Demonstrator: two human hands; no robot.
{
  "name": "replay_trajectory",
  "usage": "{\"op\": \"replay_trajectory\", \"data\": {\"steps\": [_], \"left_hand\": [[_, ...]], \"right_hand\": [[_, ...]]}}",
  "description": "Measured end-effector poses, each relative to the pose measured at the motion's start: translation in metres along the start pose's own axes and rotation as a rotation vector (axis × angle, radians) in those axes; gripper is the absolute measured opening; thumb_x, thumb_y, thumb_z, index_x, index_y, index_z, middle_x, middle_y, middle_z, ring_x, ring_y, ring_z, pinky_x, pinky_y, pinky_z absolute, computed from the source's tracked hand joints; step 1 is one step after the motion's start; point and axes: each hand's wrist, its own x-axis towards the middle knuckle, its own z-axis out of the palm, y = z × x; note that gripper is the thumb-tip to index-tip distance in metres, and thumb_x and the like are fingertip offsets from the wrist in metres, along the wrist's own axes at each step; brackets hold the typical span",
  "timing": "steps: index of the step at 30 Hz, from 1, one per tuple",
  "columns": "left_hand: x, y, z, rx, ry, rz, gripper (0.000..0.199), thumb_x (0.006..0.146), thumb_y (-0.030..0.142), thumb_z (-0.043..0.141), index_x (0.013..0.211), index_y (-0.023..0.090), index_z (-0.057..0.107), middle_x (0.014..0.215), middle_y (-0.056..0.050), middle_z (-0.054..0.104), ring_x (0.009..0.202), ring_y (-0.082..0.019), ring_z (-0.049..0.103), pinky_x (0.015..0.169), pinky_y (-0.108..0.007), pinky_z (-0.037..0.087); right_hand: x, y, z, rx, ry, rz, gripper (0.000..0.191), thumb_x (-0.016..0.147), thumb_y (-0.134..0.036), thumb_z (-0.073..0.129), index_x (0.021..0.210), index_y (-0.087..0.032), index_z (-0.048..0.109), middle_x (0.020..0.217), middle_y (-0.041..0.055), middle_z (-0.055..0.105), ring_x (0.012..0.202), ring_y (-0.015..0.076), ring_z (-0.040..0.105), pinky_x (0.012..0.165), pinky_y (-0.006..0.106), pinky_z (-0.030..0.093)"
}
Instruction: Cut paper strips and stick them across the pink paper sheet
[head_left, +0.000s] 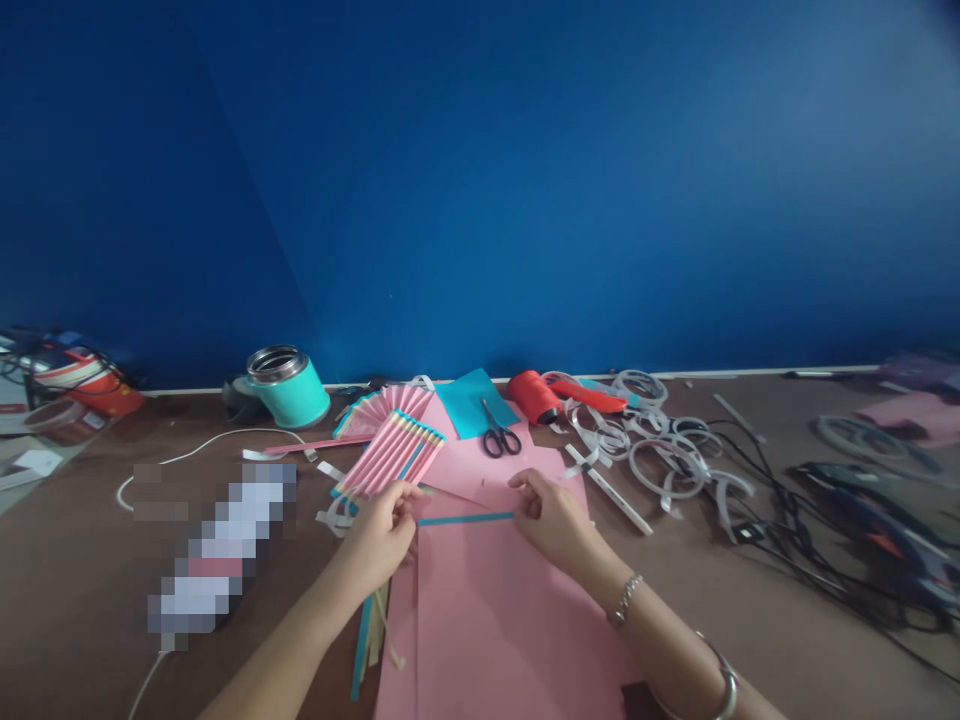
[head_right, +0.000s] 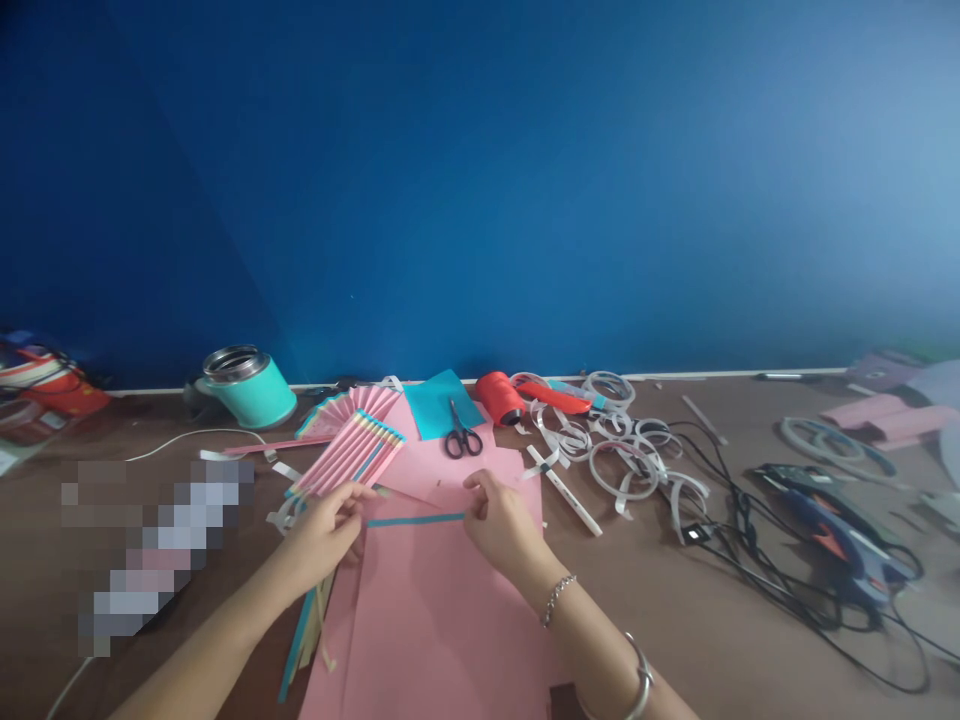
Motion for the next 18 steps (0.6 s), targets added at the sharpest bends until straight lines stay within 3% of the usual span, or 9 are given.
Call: {"op": "replay_trajectory", "data": {"steps": [3, 6, 8, 11, 13, 18], "left_hand": [[-0.004, 0.006, -0.003, 0.052, 0.020, 0.017, 0.024, 0.076, 0.017, 0.040, 0.096, 0.018, 0.053, 0.066, 0.003, 0.055, 0.047, -0.013, 0.059, 0.044, -0.023, 0.049], [-0.013, 0.016, 0.000, 0.307, 0.247, 0.282, 0.023, 0.077, 0.014, 0.040, 0.092, 0.019, 0.057, 0.077, -0.003, 0.062, 0.068, -0.018, 0.065, 0.062, -0.029, 0.054], [-0.022, 0.022, 0.006, 0.478, 0.321, 0.476, 0.028, 0.081, 0.013, 0.036, 0.095, 0.018, 0.060, 0.089, -0.008, 0.064, 0.083, -0.021, 0.064, 0.074, -0.034, 0.053], [-0.032, 0.022, 0.022, 0.697, 0.133, 0.660, 0.041, 0.086, 0.011, 0.034, 0.121, 0.019, 0.054, 0.120, -0.011, 0.060, 0.113, -0.022, 0.056, 0.095, -0.037, 0.046], [-0.036, 0.014, 0.032, 0.819, -0.010, 0.710, 0.047, 0.089, 0.017, 0.039, 0.135, 0.018, 0.042, 0.141, -0.011, 0.044, 0.130, -0.026, 0.039, 0.105, -0.043, 0.037], [-0.038, -0.007, 0.042, 0.883, -0.168, 0.560, 0.056, 0.093, 0.041, 0.036, 0.144, 0.017, 0.026, 0.149, -0.014, 0.029, 0.137, -0.029, 0.025, 0.108, -0.051, 0.030]], "right_hand": [[0.000, 0.001, 0.001, -0.009, 0.004, -0.002, 0.033, 0.062, -0.009, 0.044, 0.092, -0.017, 0.054, 0.062, -0.0028, 0.056, 0.058, 0.0133, 0.052, 0.055, 0.022, 0.036], [0.000, 0.001, 0.000, -0.024, 0.006, 0.010, 0.033, 0.062, -0.009, 0.045, 0.092, -0.018, 0.055, 0.062, -0.0027, 0.057, 0.058, 0.0135, 0.052, 0.053, 0.022, 0.035], [0.000, 0.001, 0.000, -0.019, 0.001, 0.015, 0.033, 0.062, -0.009, 0.045, 0.093, -0.018, 0.055, 0.063, -0.0025, 0.057, 0.058, 0.0136, 0.052, 0.053, 0.022, 0.035], [0.001, 0.000, -0.001, 0.000, -0.008, 0.011, 0.034, 0.062, -0.009, 0.045, 0.093, -0.017, 0.054, 0.063, -0.0023, 0.057, 0.058, 0.0135, 0.052, 0.054, 0.022, 0.036], [0.001, -0.001, -0.001, 0.003, -0.005, 0.007, 0.033, 0.062, -0.008, 0.045, 0.092, -0.017, 0.054, 0.062, -0.0023, 0.056, 0.058, 0.0135, 0.052, 0.054, 0.022, 0.036], [-0.001, -0.004, -0.001, 0.001, -0.005, 0.020, 0.033, 0.062, -0.007, 0.044, 0.091, -0.017, 0.054, 0.061, -0.0030, 0.054, 0.058, 0.0133, 0.052, 0.055, 0.022, 0.034]]}}
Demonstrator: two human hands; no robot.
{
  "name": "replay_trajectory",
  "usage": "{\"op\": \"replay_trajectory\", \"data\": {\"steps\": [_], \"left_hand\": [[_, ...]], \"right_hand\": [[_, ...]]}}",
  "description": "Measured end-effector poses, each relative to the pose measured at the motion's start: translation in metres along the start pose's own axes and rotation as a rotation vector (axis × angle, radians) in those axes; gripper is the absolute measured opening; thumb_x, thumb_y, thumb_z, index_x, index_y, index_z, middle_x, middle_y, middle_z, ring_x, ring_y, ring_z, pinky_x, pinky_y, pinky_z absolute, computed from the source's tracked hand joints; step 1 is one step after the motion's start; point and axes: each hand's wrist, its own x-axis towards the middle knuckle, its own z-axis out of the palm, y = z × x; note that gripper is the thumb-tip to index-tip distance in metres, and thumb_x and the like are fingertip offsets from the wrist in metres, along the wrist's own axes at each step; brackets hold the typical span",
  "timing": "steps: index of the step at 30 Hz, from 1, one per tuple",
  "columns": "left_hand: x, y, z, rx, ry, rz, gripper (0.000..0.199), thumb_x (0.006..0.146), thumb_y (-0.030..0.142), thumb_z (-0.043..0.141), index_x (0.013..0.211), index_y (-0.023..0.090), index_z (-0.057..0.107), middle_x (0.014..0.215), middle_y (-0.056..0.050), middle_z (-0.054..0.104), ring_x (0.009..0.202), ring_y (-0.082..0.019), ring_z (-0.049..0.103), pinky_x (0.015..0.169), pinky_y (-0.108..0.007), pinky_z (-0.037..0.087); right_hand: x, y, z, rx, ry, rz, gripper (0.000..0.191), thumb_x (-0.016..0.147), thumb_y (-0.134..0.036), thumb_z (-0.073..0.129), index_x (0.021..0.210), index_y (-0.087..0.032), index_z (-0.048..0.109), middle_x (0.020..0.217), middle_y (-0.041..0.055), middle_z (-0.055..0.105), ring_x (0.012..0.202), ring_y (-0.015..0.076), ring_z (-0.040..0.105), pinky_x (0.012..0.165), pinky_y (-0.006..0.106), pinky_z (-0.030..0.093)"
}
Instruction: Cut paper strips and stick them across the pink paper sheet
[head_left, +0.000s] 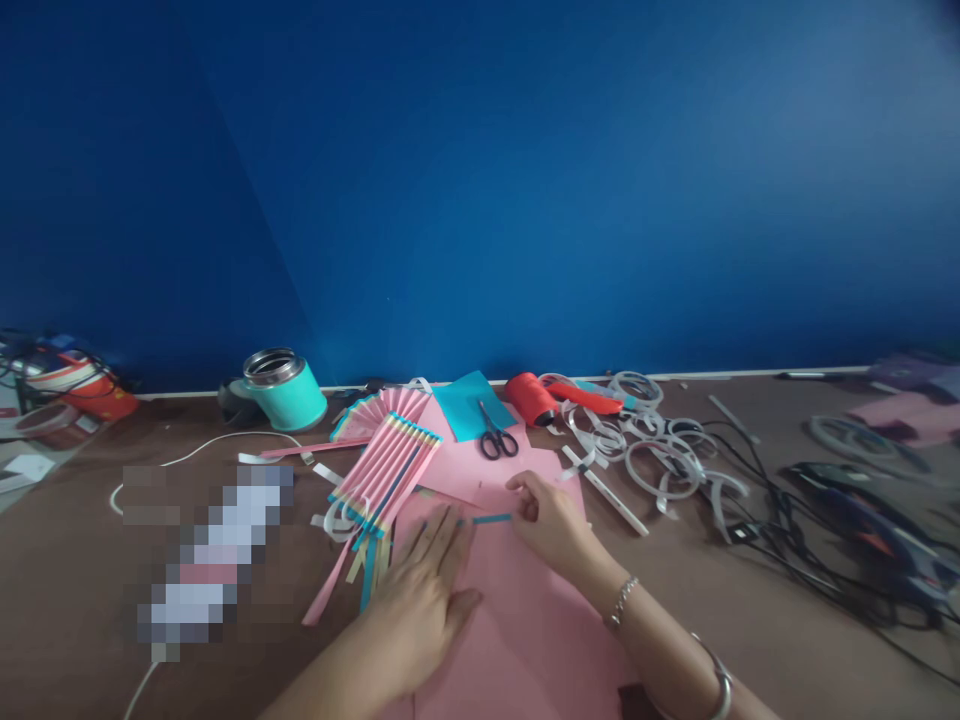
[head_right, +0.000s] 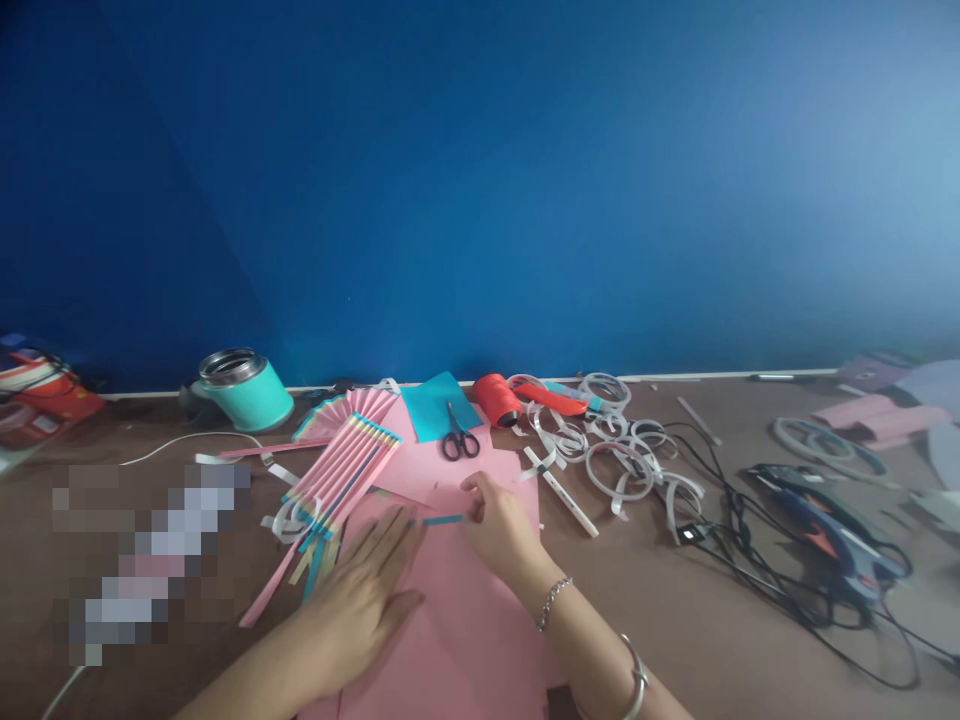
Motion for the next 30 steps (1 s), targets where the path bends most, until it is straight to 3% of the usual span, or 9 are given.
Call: {"op": "replay_trajectory", "data": {"steps": [6, 13, 18, 21, 26, 30], "left_hand": [[0.000, -0.001, -0.001, -0.085, -0.025, -0.020, 0.062, 0.092, 0.040, 0.041, 0.146, 0.017, 0.019, 0.150, -0.015, 0.023, 0.139, -0.030, 0.018, 0.109, -0.053, 0.027], [0.002, 0.004, -0.018, -0.149, -0.144, -0.099, 0.062, 0.091, 0.042, 0.043, 0.145, 0.017, 0.025, 0.151, -0.016, 0.016, 0.138, -0.033, 0.016, 0.107, -0.055, 0.028], [0.002, 0.005, -0.020, -0.135, -0.116, -0.075, 0.060, 0.091, 0.040, 0.043, 0.144, 0.016, 0.027, 0.151, -0.016, 0.017, 0.138, -0.034, 0.017, 0.106, -0.056, 0.028], [0.002, 0.005, -0.019, -0.107, -0.111, -0.071, 0.060, 0.091, 0.036, 0.045, 0.144, 0.015, 0.026, 0.151, -0.017, 0.017, 0.138, -0.035, 0.017, 0.105, -0.057, 0.028], [0.002, 0.004, -0.016, -0.090, -0.108, -0.082, 0.057, 0.090, 0.037, 0.047, 0.143, 0.024, 0.030, 0.152, -0.014, 0.016, 0.138, -0.036, 0.015, 0.104, -0.059, 0.029], [0.003, 0.004, -0.015, -0.069, -0.118, -0.081, 0.055, 0.091, 0.038, 0.045, 0.142, 0.027, 0.031, 0.153, -0.013, 0.014, 0.138, -0.036, 0.015, 0.105, -0.058, 0.028]], "right_hand": [[-0.003, 0.002, 0.000, 0.014, 0.018, -0.009, 0.033, 0.064, -0.007, 0.045, 0.094, -0.017, 0.052, 0.058, -0.0047, 0.049, 0.056, 0.0129, 0.050, 0.055, 0.022, 0.035], [0.000, 0.011, 0.001, 0.038, 0.085, -0.002, 0.039, 0.061, -0.009, 0.048, 0.099, -0.018, 0.052, 0.078, -0.0010, 0.046, 0.054, 0.0098, 0.046, 0.053, 0.023, 0.038], [0.004, 0.016, 0.001, 0.180, 0.168, 0.024, 0.040, 0.054, -0.006, 0.045, 0.091, -0.018, 0.057, 0.079, -0.0008, 0.045, 0.055, 0.0084, 0.045, 0.055, 0.023, 0.040], [0.004, 0.014, -0.006, 0.415, 0.217, 0.143, 0.036, 0.054, -0.009, 0.048, 0.087, -0.018, 0.058, 0.076, -0.0019, 0.046, 0.059, 0.0095, 0.048, 0.056, 0.023, 0.042], [0.004, 0.011, -0.021, 1.039, 0.230, 0.420, 0.031, 0.057, -0.018, 0.061, 0.087, -0.018, 0.056, 0.067, -0.0043, 0.051, 0.054, 0.0084, 0.050, 0.052, 0.022, 0.045], [0.009, 0.020, -0.028, 1.206, 0.319, 0.395, 0.029, 0.054, -0.018, 0.068, 0.081, -0.017, 0.056, 0.062, -0.0032, 0.054, 0.056, 0.0107, 0.056, 0.057, 0.024, 0.050]]}}
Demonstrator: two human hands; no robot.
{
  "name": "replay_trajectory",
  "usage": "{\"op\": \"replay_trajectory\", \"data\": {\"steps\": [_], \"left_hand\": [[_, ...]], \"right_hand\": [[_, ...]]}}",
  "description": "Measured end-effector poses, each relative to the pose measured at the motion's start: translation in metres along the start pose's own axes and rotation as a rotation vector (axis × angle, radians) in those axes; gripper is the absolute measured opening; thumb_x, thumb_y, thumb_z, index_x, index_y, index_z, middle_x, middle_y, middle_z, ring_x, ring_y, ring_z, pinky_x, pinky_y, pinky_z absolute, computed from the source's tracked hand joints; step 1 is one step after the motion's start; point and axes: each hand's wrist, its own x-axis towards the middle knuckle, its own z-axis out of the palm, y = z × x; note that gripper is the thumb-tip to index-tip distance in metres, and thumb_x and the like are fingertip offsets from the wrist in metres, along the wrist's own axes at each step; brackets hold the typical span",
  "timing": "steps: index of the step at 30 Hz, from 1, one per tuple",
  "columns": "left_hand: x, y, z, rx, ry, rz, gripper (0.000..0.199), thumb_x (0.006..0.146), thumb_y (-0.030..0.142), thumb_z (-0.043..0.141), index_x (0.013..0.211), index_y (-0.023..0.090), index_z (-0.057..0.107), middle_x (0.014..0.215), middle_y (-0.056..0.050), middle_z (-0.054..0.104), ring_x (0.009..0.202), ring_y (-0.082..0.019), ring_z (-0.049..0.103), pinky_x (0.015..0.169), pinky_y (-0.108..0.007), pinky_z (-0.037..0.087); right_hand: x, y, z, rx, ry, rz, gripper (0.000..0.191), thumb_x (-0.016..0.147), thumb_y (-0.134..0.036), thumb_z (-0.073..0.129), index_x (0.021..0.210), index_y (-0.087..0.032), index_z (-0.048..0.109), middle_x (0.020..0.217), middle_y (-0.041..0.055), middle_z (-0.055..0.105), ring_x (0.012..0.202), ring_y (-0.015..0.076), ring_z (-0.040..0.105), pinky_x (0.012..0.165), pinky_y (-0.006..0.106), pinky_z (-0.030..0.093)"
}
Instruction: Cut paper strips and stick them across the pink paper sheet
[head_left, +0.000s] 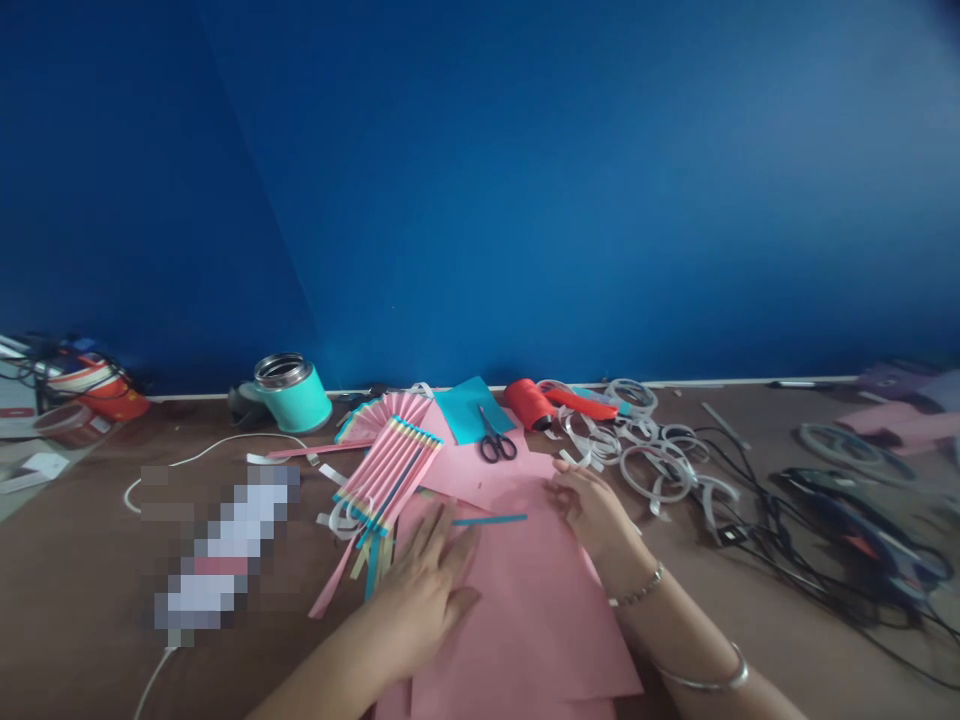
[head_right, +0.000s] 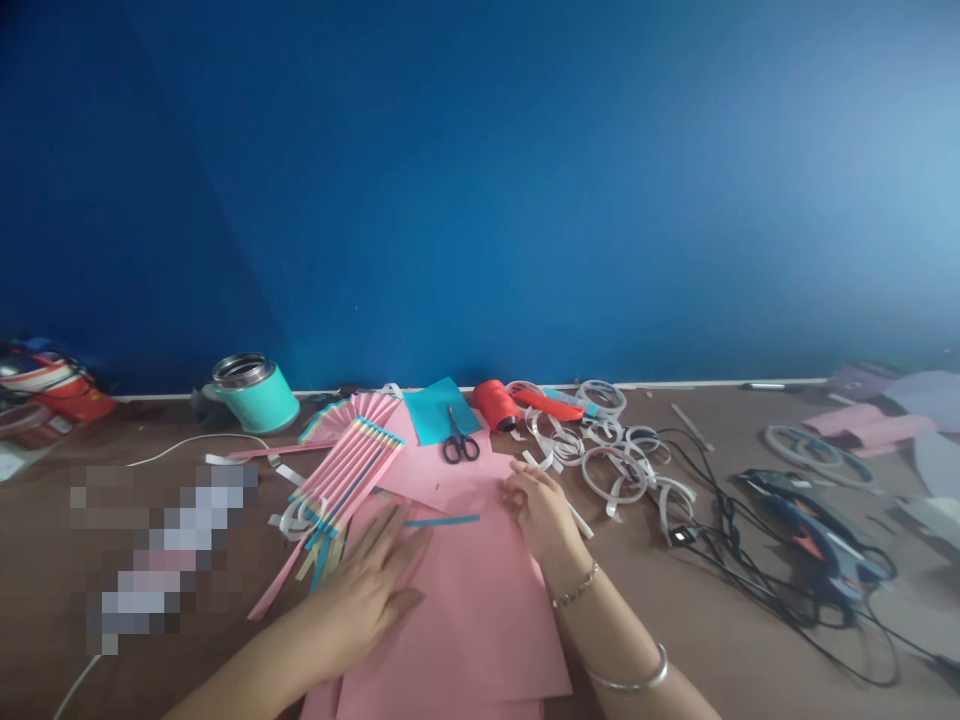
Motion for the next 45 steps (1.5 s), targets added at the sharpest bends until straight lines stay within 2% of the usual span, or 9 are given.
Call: {"op": "replay_trajectory", "data": {"steps": [4, 7, 10, 13, 15, 18, 20, 24, 45], "left_hand": [[0.000, 0.001, -0.004, 0.032, -0.018, -0.010, 0.057, 0.090, 0.038, 0.045, 0.143, 0.028, 0.028, 0.153, -0.012, 0.017, 0.138, -0.036, 0.015, 0.104, -0.061, 0.024], [-0.001, 0.002, -0.006, 0.055, 0.000, -0.021, 0.060, 0.089, 0.041, 0.046, 0.144, 0.026, 0.026, 0.153, -0.013, 0.018, 0.139, -0.036, 0.014, 0.106, -0.062, 0.021], [-0.002, 0.003, -0.006, 0.065, 0.066, -0.026, 0.066, 0.087, 0.044, 0.049, 0.145, 0.023, 0.024, 0.153, -0.014, 0.018, 0.139, -0.036, 0.011, 0.106, -0.060, 0.021], [0.000, 0.000, -0.007, 0.042, 0.071, -0.022, 0.074, 0.086, 0.050, 0.047, 0.146, 0.017, 0.020, 0.152, -0.016, 0.017, 0.140, -0.035, 0.007, 0.108, -0.057, 0.018], [0.003, -0.006, -0.012, -0.018, 0.081, -0.024, 0.071, 0.088, 0.051, 0.042, 0.145, 0.015, 0.021, 0.152, -0.016, 0.019, 0.140, -0.032, 0.011, 0.109, -0.053, 0.021], [0.003, -0.018, -0.034, -0.136, 0.230, -0.082, 0.052, 0.091, 0.044, 0.039, 0.136, 0.017, 0.040, 0.143, -0.013, 0.041, 0.132, -0.025, 0.035, 0.103, -0.039, 0.034], [-0.001, -0.027, -0.056, -0.170, 0.290, -0.217, 0.030, 0.089, 0.033, 0.041, 0.106, 0.019, 0.062, 0.109, -0.009, 0.067, 0.103, -0.020, 0.059, 0.086, -0.030, 0.043], [-0.017, -0.041, -0.089, -0.067, 0.040, -0.501, 0.026, 0.079, 0.029, 0.048, 0.056, 0.020, 0.055, 0.056, 0.000, 0.061, 0.057, -0.016, 0.058, 0.053, -0.024, 0.033], [-0.021, -0.040, -0.095, 0.108, -0.047, -0.571, 0.016, 0.066, 0.011, 0.046, 0.059, 0.022, 0.055, 0.060, -0.004, 0.063, 0.066, -0.023, 0.064, 0.058, -0.028, 0.040]], "right_hand": [[0.009, -0.010, -0.013, -0.040, 0.067, -0.225, 0.024, 0.063, -0.025, 0.068, 0.081, -0.020, 0.053, 0.074, -0.0008, 0.057, 0.071, 0.0141, 0.063, 0.064, 0.025, 0.052], [0.004, -0.023, -0.015, -0.259, 0.056, -0.326, 0.021, 0.070, -0.030, 0.063, 0.085, -0.021, 0.053, 0.065, -0.0028, 0.055, 0.055, 0.0108, 0.057, 0.046, 0.020, 0.045], [-0.015, -0.031, -0.007, -0.577, -0.365, -0.202, 0.017, 0.072, -0.029, 0.059, 0.083, -0.016, 0.057, 0.059, -0.0024, 0.057, 0.042, 0.0073, 0.050, 0.035, 0.016, 0.032], [-0.034, -0.028, 0.003, -0.833, -0.935, 0.179, 0.019, 0.071, -0.023, 0.056, 0.086, -0.013, 0.063, 0.073, 0.0036, 0.067, 0.055, 0.0116, 0.062, 0.042, 0.017, 0.043], [-0.040, -0.022, 0.007, -0.889, -1.050, 0.251, 0.019, 0.068, -0.017, 0.054, 0.082, -0.013, 0.065, 0.069, 0.0021, 0.067, 0.057, 0.0106, 0.062, 0.051, 0.019, 0.049], [-0.041, -0.013, 0.009, -0.884, -1.020, 0.254, 0.023, 0.066, -0.013, 0.049, 0.083, -0.013, 0.065, 0.065, 0.0004, 0.065, 0.055, 0.0100, 0.062, 0.054, 0.020, 0.051], [-0.039, -0.011, 0.010, -0.880, -0.986, 0.238, 0.023, 0.065, -0.012, 0.048, 0.082, -0.013, 0.064, 0.066, 0.0008, 0.065, 0.057, 0.0110, 0.063, 0.053, 0.020, 0.050], [-0.039, -0.011, 0.013, -0.852, -0.962, 0.222, 0.022, 0.064, -0.013, 0.047, 0.079, -0.013, 0.062, 0.062, -0.0001, 0.063, 0.053, 0.0115, 0.063, 0.050, 0.020, 0.049], [-0.040, -0.006, 0.014, -0.856, -0.855, 0.194, 0.022, 0.066, -0.016, 0.052, 0.084, -0.012, 0.062, 0.067, 0.0027, 0.066, 0.055, 0.0131, 0.064, 0.044, 0.018, 0.046]]}}
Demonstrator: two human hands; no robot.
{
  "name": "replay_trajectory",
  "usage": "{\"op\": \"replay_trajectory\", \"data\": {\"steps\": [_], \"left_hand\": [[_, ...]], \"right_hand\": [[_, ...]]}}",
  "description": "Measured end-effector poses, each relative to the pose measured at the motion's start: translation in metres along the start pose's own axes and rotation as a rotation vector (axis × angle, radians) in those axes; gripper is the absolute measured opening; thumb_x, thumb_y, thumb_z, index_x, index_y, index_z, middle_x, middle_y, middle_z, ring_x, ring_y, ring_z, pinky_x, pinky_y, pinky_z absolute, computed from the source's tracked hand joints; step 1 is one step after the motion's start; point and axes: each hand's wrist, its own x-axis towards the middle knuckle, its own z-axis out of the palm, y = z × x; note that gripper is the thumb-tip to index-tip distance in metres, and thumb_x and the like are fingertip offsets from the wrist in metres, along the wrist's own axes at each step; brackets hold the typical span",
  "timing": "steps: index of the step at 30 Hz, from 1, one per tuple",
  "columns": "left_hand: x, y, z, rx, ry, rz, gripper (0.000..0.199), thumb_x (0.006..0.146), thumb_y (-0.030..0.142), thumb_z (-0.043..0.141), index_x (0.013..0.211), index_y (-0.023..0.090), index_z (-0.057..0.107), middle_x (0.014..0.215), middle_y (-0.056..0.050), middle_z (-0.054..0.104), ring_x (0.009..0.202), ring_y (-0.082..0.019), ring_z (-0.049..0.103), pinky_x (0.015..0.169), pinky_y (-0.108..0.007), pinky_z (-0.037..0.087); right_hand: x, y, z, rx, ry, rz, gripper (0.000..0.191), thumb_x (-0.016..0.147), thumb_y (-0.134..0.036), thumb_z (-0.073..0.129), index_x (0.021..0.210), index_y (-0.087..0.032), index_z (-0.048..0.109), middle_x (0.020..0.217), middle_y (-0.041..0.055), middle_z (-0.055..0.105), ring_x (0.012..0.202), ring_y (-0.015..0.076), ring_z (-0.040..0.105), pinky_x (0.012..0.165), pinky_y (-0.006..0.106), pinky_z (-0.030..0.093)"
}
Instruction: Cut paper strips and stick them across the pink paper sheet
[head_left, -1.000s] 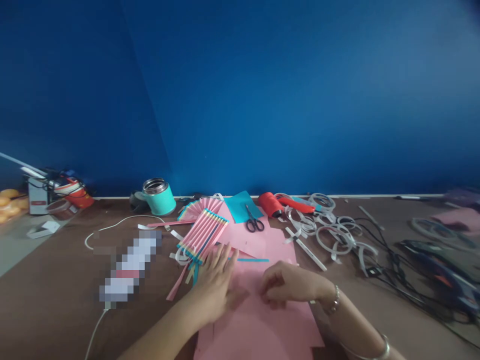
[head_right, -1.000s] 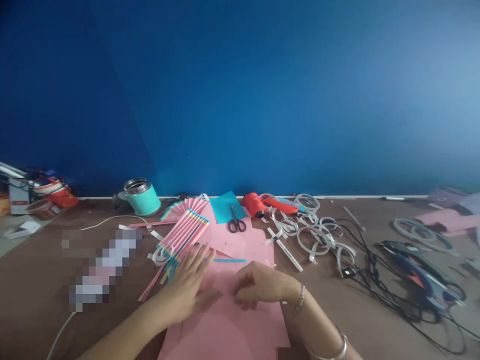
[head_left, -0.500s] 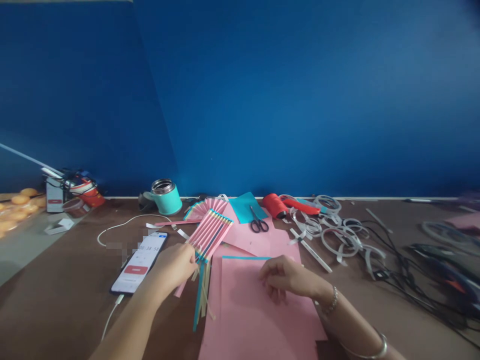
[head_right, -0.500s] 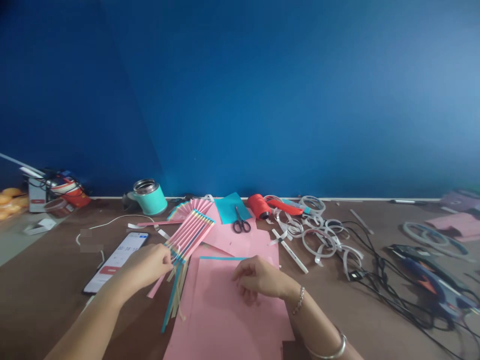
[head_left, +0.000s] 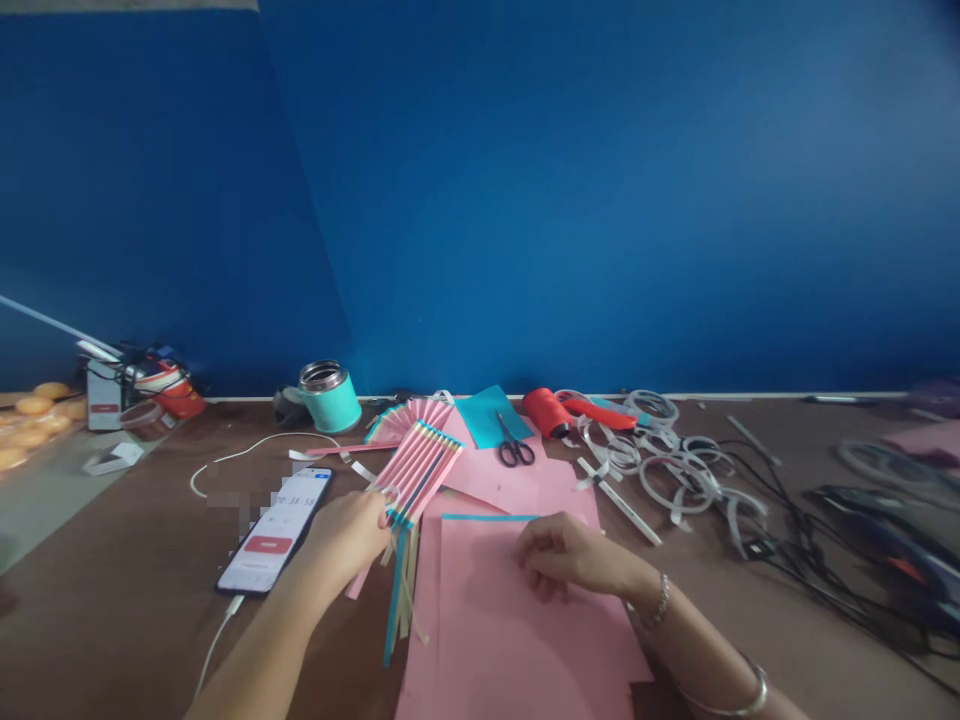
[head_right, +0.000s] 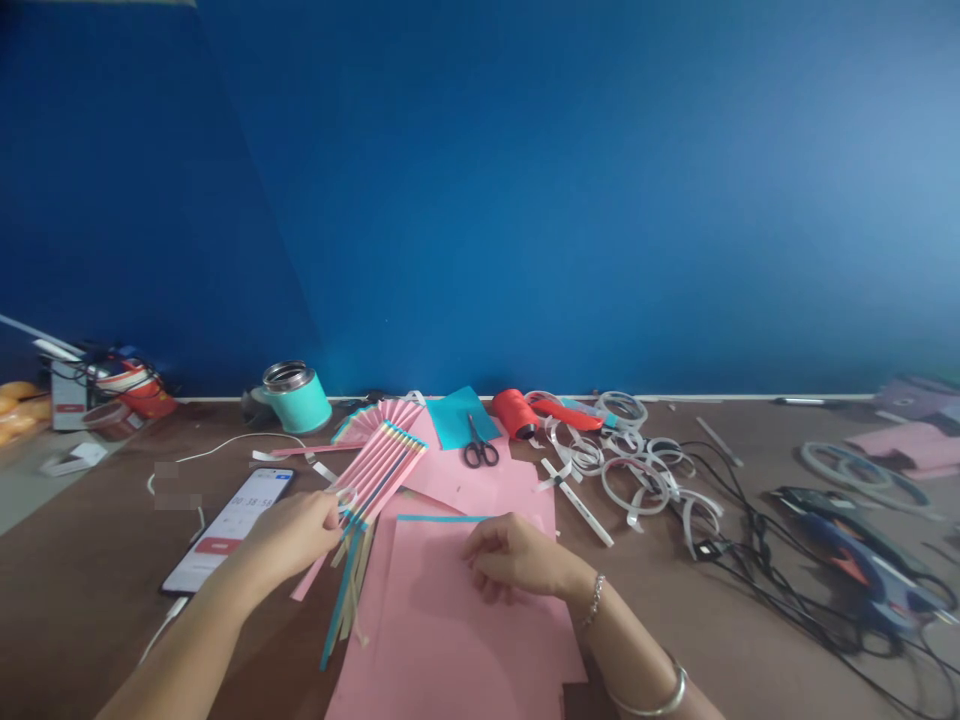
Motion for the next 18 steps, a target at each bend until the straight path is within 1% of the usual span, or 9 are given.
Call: {"op": "replay_trajectory", "data": {"steps": [3, 8, 11, 14, 16, 17, 18], "left_hand": [[0.003, -0.001, 0.004, -0.011, -0.028, -0.002, 0.016, 0.065, 0.011, 0.049, 0.056, 0.021, 0.056, 0.058, -0.004, 0.063, 0.065, -0.023, 0.063, 0.057, -0.027, 0.039], [0.010, 0.000, 0.015, -0.011, 0.016, -0.002, 0.015, 0.066, 0.010, 0.050, 0.058, 0.021, 0.057, 0.062, -0.005, 0.065, 0.067, -0.023, 0.064, 0.055, -0.026, 0.036], [0.010, 0.000, 0.013, -0.044, 0.062, -0.009, 0.015, 0.070, 0.012, 0.048, 0.066, 0.022, 0.058, 0.066, -0.004, 0.066, 0.068, -0.021, 0.063, 0.054, -0.025, 0.034], [0.009, 0.002, 0.008, -0.110, 0.130, -0.031, 0.011, 0.075, 0.017, 0.046, 0.075, 0.022, 0.056, 0.070, -0.001, 0.066, 0.068, -0.019, 0.063, 0.053, -0.024, 0.031], [0.009, 0.005, 0.007, -0.166, 0.173, -0.001, 0.009, 0.078, 0.019, 0.046, 0.075, 0.022, 0.054, 0.072, -0.001, 0.066, 0.068, -0.018, 0.062, 0.053, -0.023, 0.030], [0.008, 0.008, 0.008, -0.196, 0.195, 0.036, 0.009, 0.078, 0.019, 0.046, 0.074, 0.022, 0.054, 0.072, -0.001, 0.066, 0.069, -0.017, 0.061, 0.054, -0.023, 0.031], [0.007, 0.011, 0.009, -0.225, 0.207, 0.081, 0.009, 0.078, 0.017, 0.047, 0.073, 0.021, 0.053, 0.073, 0.000, 0.066, 0.069, -0.016, 0.061, 0.056, -0.023, 0.031]], "right_hand": [[0.000, -0.001, 0.000, -0.005, -0.005, -0.001, 0.021, 0.066, -0.016, 0.052, 0.084, -0.012, 0.062, 0.067, 0.0031, 0.066, 0.057, 0.0135, 0.065, 0.045, 0.019, 0.046], [0.000, 0.002, 0.000, -0.009, -0.009, -0.014, 0.023, 0.067, -0.016, 0.051, 0.086, -0.013, 0.063, 0.068, 0.0030, 0.066, 0.058, 0.0137, 0.066, 0.046, 0.019, 0.047], [0.002, 0.004, -0.001, 0.000, -0.015, -0.022, 0.024, 0.067, -0.016, 0.050, 0.087, -0.012, 0.062, 0.068, 0.0032, 0.066, 0.057, 0.0138, 0.065, 0.045, 0.019, 0.046], [0.004, 0.004, -0.001, 0.001, -0.003, -0.023, 0.022, 0.068, -0.016, 0.049, 0.086, -0.012, 0.062, 0.067, 0.0032, 0.065, 0.054, 0.0140, 0.064, 0.043, 0.019, 0.045], [0.004, 0.003, -0.001, -0.021, 0.066, -0.061, 0.022, 0.072, -0.019, 0.047, 0.089, -0.012, 0.060, 0.067, 0.0041, 0.065, 0.052, 0.0142, 0.063, 0.042, 0.021, 0.045], [0.003, 0.001, 0.000, -0.055, 0.150, -0.112, 0.023, 0.074, -0.019, 0.046, 0.091, -0.012, 0.060, 0.070, 0.0052, 0.066, 0.053, 0.0146, 0.063, 0.043, 0.022, 0.045], [0.002, 0.000, 0.001, -0.116, 0.270, -0.197, 0.025, 0.076, -0.020, 0.044, 0.095, -0.013, 0.059, 0.076, 0.0070, 0.067, 0.057, 0.0156, 0.064, 0.046, 0.024, 0.047]]}}
